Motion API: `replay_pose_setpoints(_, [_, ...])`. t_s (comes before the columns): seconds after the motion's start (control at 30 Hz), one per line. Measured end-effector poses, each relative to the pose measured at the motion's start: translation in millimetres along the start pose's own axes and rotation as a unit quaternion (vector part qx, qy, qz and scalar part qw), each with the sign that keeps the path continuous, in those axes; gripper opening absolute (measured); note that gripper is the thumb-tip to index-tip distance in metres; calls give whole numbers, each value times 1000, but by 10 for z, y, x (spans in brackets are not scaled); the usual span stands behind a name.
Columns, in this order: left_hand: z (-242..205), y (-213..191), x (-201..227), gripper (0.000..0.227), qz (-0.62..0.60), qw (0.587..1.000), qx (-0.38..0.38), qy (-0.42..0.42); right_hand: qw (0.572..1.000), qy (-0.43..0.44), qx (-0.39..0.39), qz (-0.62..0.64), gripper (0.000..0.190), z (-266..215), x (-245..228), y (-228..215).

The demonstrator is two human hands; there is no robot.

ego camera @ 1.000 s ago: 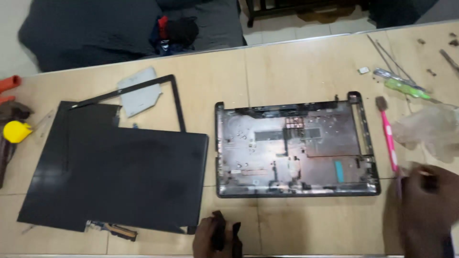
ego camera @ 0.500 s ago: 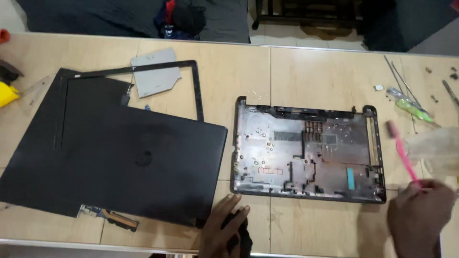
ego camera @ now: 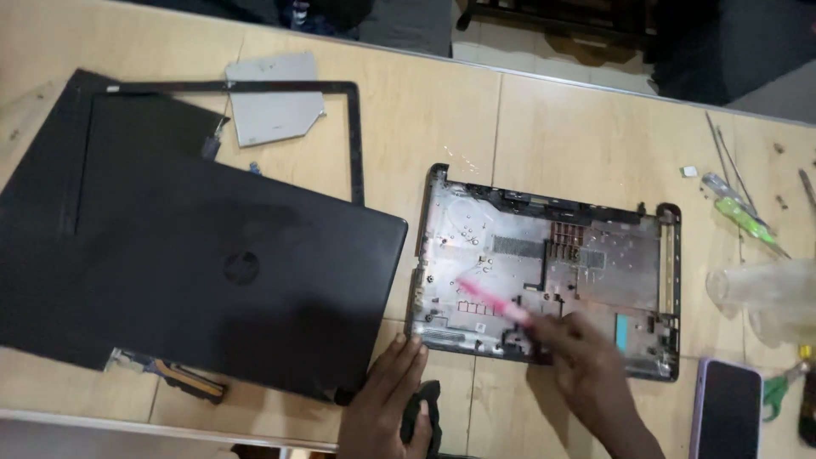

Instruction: Disassembling a laptop and cleaning its components using a cloth, cleaning liquid, and a brush.

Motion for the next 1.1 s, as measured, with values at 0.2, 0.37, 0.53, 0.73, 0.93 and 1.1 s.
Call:
replay_pose_setpoints(0.2, [46,50,-12,57,5,999,47,17,990,-75,-34,-111,69,112,106,-115])
replay_pose_setpoints(0.37, [62,52,19,60,-6,999,36,-9,979,-163,-78,-98,83,170,127,-45])
replay_pose_setpoints(0.53, [86,-22,36,69,-3,1000,-2,-6,957,-254,-16,-141,60,334,27,-98])
replay_pose_setpoints(0.73, [90,-87,73,69,-12,1000,6,8,960,-260,-13,-107,47,453,-105,-144])
replay_pose_setpoints(0.93, [6,-62,101,73,2,1000,-8,-4,954,-270,-21,-126,62,418,59,-171])
replay_pose_setpoints(1.1, [214,-93,230,57,154,986,69,-2,981,-88,167,-53,37,456,73,-200])
Point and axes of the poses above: each hand's wrist, its own z-axis towards the middle knuckle, its own y-axis out of the palm, x = y × z, the point moved 1 cm from there along z, towards the middle knuckle
